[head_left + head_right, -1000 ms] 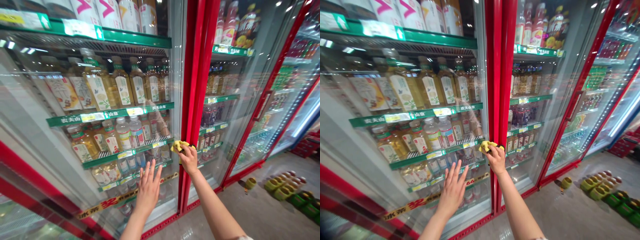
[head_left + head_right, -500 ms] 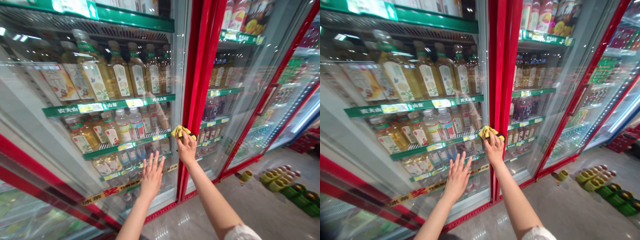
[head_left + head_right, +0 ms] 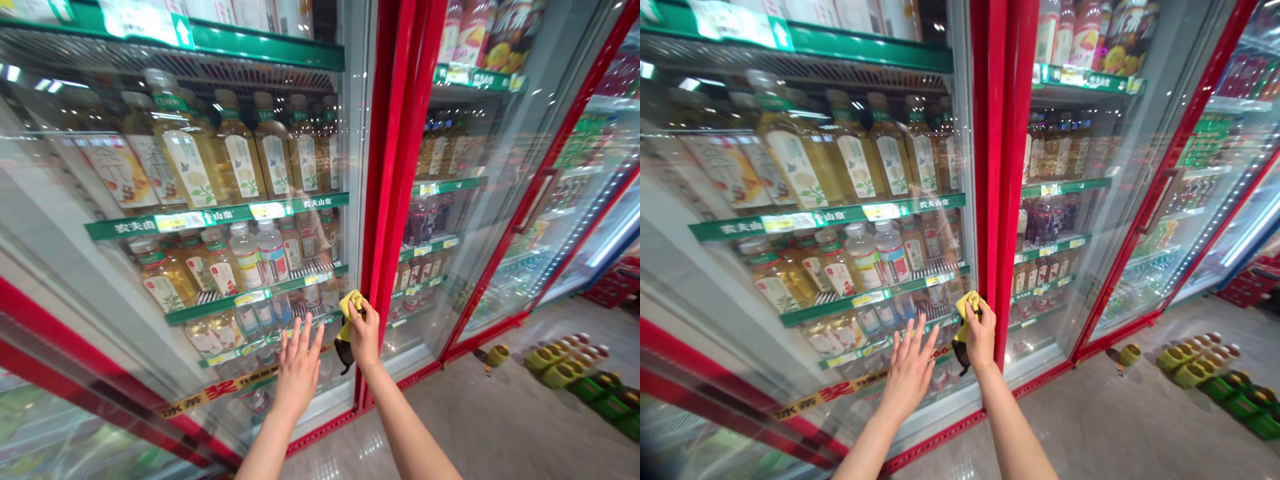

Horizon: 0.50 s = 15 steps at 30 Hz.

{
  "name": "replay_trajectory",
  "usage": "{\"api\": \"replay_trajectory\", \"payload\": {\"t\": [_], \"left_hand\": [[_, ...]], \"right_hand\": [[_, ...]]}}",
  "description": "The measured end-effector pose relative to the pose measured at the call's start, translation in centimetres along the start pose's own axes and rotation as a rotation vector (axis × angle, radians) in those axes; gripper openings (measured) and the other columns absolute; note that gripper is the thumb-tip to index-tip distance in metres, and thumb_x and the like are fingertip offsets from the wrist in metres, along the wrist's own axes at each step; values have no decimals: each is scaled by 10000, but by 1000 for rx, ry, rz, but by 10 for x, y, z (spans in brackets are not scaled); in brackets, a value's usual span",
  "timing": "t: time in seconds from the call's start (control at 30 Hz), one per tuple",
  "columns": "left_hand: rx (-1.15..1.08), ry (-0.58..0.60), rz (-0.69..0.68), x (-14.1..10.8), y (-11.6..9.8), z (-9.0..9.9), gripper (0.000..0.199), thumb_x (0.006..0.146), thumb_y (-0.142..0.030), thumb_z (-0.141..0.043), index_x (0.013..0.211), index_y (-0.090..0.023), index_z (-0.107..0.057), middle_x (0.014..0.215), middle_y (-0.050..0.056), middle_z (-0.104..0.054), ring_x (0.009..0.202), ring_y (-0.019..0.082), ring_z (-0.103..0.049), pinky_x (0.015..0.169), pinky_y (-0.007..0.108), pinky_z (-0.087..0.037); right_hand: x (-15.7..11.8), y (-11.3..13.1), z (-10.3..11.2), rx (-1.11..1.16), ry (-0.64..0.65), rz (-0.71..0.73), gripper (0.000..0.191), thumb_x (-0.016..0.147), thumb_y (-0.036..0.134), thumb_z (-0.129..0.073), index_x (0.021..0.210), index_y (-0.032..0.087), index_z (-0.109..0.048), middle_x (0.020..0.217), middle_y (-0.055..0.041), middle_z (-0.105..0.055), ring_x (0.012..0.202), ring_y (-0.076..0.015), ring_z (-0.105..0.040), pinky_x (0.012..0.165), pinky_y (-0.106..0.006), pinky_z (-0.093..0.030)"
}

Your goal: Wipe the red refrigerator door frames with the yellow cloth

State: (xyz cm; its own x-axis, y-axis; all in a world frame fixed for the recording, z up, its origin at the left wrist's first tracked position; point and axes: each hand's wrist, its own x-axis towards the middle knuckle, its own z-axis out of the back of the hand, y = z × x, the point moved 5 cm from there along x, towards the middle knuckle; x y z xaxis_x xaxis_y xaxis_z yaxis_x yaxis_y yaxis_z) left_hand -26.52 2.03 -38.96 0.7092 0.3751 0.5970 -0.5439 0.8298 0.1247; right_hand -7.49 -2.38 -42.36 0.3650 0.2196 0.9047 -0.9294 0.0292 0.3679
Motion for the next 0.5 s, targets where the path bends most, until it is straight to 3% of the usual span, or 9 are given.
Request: {"api": "replay_trajectory", "payload": {"t": [0.13, 0.23, 0.4, 0.5], "left_hand": [[1, -11, 1, 5, 2, 17, 709, 937, -131, -518, 1594, -270, -293, 1705, 106, -150, 1577, 321, -120, 1234, 605, -270], [16, -42, 15, 7, 6, 24, 717, 940, -132, -521, 1599, -270, -276, 1705, 112, -143, 1578, 331, -105, 1228, 618, -270], [33, -79, 56, 6, 16, 32, 768, 938, -153, -544, 1614, -285, -205, 1708, 105, -123, 1578, 333, -110, 1224, 619, -273], [53, -76, 86, 3, 25, 38, 767, 946, -175, -546, 1617, -289, -191, 1711, 104, -114, 1577, 335, -113, 1227, 622, -261]], "right_hand": [[60, 30, -6, 59, -147, -81, 593, 948, 104, -359, 1510, 258, -472, 1370, -160, -474, 1252, -301, -505, 988, -464, -490], [82, 47, -12, -2, -205, -139, 651, 918, 112, -403, 1552, 262, -411, 1401, -191, -440, 1279, -334, -475, 1006, -520, -468], [48, 49, -19, -3, -70, -36, 525, 946, 129, -420, 1425, 286, -566, 1374, -141, -488, 1225, -302, -501, 988, -504, -482], [41, 37, -14, 50, -89, -65, 519, 949, 110, -364, 1391, 254, -594, 1339, -140, -500, 1197, -295, -509, 970, -502, -485]]}}
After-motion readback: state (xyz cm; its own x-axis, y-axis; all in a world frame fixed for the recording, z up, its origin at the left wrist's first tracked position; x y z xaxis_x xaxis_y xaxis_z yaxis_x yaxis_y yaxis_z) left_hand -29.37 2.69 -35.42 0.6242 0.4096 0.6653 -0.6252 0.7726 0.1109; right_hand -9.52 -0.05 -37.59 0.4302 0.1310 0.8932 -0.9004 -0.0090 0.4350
